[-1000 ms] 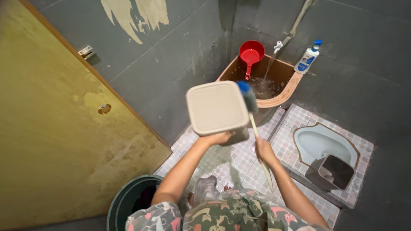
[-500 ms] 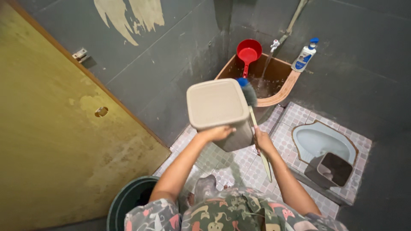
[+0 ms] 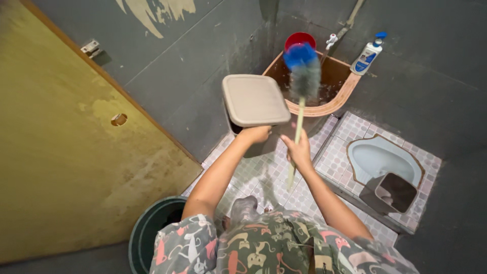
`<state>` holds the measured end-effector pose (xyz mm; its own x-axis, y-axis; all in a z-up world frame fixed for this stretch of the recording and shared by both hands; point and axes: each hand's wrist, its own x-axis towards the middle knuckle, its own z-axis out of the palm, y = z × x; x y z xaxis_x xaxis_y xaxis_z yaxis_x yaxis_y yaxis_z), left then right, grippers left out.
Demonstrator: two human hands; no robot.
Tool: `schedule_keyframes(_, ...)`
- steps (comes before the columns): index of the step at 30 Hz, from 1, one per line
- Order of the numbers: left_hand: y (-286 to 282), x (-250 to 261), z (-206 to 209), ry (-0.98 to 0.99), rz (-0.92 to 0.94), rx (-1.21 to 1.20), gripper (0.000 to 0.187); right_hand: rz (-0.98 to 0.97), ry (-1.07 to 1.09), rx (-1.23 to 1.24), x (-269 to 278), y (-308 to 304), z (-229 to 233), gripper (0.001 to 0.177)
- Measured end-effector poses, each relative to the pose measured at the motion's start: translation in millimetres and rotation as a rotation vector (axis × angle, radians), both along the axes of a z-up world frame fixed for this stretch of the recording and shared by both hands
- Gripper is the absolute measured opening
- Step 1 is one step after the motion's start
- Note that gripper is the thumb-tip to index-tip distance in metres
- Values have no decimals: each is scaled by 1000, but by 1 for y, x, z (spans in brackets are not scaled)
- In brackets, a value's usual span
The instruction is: The person is cleaning a plastic trash can and its lid using a long-handled brush and water from a bathroom tub.
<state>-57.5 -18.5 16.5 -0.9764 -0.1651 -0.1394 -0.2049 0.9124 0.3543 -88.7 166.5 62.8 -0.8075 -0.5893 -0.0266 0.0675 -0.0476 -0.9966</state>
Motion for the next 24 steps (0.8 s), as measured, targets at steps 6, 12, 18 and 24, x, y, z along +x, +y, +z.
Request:
schedule_keyframes(6,18,3,40,49,-26,52,34,-185,769,-64,-7,-22,6,62)
schedule_keyframes(12,23,15,41,404,-105,-144,43,-99,531,125,-4,-19,12,52)
schedule_keyframes(18,20,10,30,250,-85,-244,28,-223,946,349,-11,-30,-12,31)
schedule_keyframes(24,27,35,42,251,64,11,15,-417,549,2,-47,-62,-19,20)
